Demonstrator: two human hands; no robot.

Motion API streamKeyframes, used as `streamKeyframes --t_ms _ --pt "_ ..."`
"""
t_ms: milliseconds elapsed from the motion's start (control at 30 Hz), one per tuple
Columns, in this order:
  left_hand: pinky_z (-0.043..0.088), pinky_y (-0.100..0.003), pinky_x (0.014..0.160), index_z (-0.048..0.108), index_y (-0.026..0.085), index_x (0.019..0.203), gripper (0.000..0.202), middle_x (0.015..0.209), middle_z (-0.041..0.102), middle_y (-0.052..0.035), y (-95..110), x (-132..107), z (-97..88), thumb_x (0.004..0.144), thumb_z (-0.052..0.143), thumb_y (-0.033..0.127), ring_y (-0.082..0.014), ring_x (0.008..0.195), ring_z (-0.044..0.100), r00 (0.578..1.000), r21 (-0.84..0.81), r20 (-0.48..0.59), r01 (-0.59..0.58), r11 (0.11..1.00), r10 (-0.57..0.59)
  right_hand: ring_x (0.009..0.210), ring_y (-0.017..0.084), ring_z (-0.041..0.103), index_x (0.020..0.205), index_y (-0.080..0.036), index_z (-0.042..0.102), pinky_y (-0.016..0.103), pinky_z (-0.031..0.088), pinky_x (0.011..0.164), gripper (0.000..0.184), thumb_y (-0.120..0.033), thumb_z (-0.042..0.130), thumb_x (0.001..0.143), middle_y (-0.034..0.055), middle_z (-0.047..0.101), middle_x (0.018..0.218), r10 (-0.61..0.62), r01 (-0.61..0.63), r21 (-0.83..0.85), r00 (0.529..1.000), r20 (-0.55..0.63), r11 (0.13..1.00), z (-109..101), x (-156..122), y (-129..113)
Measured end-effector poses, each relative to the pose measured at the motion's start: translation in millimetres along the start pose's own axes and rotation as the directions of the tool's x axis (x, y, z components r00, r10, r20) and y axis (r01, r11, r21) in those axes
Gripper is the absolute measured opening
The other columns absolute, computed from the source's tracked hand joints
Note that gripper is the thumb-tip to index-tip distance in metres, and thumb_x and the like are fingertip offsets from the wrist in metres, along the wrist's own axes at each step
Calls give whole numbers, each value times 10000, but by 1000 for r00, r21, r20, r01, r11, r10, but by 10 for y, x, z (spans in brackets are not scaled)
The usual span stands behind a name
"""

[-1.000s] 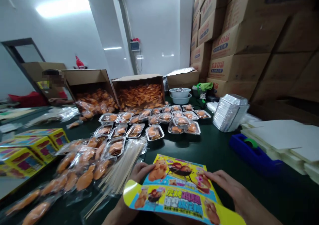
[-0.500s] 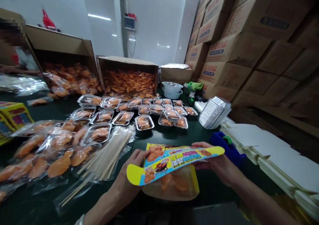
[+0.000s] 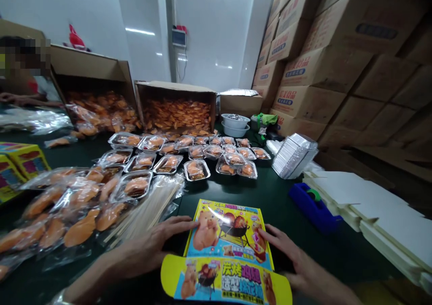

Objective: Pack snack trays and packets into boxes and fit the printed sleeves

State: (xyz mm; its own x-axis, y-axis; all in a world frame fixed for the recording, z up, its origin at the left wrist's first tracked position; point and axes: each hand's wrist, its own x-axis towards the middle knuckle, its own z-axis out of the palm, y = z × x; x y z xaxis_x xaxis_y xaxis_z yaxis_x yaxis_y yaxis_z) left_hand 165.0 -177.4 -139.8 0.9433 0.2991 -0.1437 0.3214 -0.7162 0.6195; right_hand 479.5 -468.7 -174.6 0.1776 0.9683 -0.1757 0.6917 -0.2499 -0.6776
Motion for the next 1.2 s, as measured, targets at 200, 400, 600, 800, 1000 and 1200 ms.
streamKeyframes --t_ms 200,400,600,800,1000,1200 --pt "502 -421 977 510 395 1384 609 1314 621 -48 284 49 -215 884 381 73 -258 1138 624 991 336 0 -126 933 134 1449 356 222 1363 -381 541 597 234 1138 481 -550 505 915 79 267 1588 1 -39 -183 979 -204 982 -193 215 -847" --pt "428 -658 981 539 384 1363 535 1477 461 -120 687 -23 -9 842 626 298 -426 1335 424 990 503 -80 -63 862 119 1422 512 66 1440 -515 337 826 151 975 674 -638 598 831 130 183 1605 -33 28 -411 999 -6 911 440 342 -1129" --pt "375 -691 1022 343 266 1504 942 1557 267 -210 644 -27 771 665 772 267 -496 1413 194 992 534 -70 -54 844 108 1439 461 111 1432 -452 408 688 290 1045 653 -514 659 832 117 232 1595 -45 23 -385 998 -49 922 454 259 -1077" --pt "529 -454 965 550 212 1331 470 1383 559 -150 813 -26 429 880 490 97 -333 1300 495 962 546 -160 -102 831 223 1364 377 388 1318 -240 605 517 348 1101 654 -559 725 760 145 445 1483 -206 210 -189 978 39 959 -120 227 -1316" --pt "434 -155 477 733 163 965 205 644 674 22 1149 518 -735 800 623 110 -117 528 602 1000 319 -3 9 948 -8 911 287 673 1179 -221 635 339 522 746 686 -408 887 568 67 712 1034 -271 249 -478 962 24 843 -801 543 -1738" --pt "449 -172 530 729 135 915 203 647 657 41 1066 920 -1038 849 537 138 -119 585 617 998 366 50 -43 930 27 915 293 693 1103 -155 630 372 553 745 335 -173 731 784 112 705 1034 -275 56 -703 940 -204 709 -585 1001 -1570"
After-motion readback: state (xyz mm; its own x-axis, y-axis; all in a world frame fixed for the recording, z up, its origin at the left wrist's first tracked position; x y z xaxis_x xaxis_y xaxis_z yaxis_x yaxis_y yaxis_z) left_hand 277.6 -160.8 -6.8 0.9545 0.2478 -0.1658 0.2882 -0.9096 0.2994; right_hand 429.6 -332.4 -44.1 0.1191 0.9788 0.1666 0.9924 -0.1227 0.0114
